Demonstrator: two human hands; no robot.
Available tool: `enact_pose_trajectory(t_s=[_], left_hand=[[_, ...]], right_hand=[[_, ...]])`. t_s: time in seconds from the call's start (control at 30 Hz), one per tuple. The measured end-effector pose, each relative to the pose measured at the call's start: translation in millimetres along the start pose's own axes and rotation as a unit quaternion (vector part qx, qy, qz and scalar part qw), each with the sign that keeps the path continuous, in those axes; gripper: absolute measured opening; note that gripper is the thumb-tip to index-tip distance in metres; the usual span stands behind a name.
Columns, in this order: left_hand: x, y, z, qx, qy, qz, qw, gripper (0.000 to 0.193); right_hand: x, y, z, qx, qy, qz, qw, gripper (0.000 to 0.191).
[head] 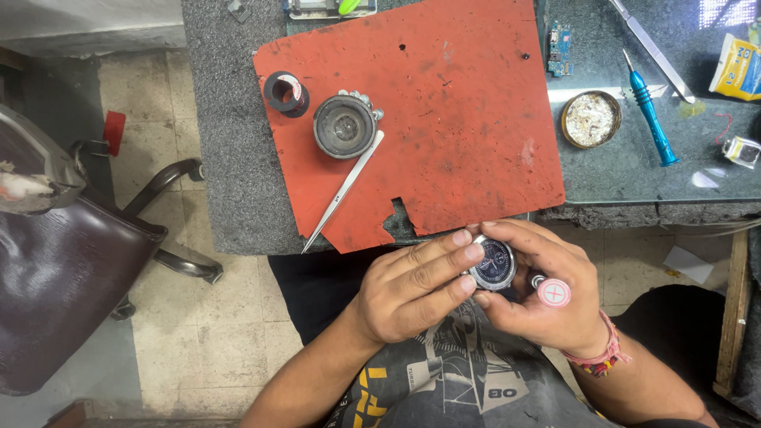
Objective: The person works on a metal wristwatch at a repair bench, using a small screwdriver to pry and unscrew the watch case back, then manipulates the opened case and bracelet by hand, turning the watch over and repositioning it while continuing to work on the case with the screwdriver.
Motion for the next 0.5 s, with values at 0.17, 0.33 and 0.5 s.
enact_pose_trajectory(t_s=[0.17, 0.33, 0.5], left_hand=[[-0.8, 0.5, -1.6, 0.004, 0.000, 0.002, 1.000, 0.026], [-1.6, -0.3, -1.5, 0.006, 0.007, 0.003, 1.000, 0.028], [-0.9, -0.3, -3.2, 0.013, 0.019, -0.016, 1.000, 0.032]], right_hand=[[3.7, -5.8, 1.1, -0.002, -0.018, -0.016, 1.000, 0.069], [5.0, -9.0, 3.8, 0.025, -0.040, -0.044, 0.998, 0.069], [0.8, -2.8, -0.2, 0.012, -0.054, -0.042, 0.998, 0.070]])
Point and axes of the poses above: each hand's wrist, its own x-axis towards the middle knuckle, its own z-axis out of the palm, y = z × x, the point moved 3 cm from there along x, towards the middle knuckle, and after that the axes turned 12 degrees about x, right-handed, at the moved point
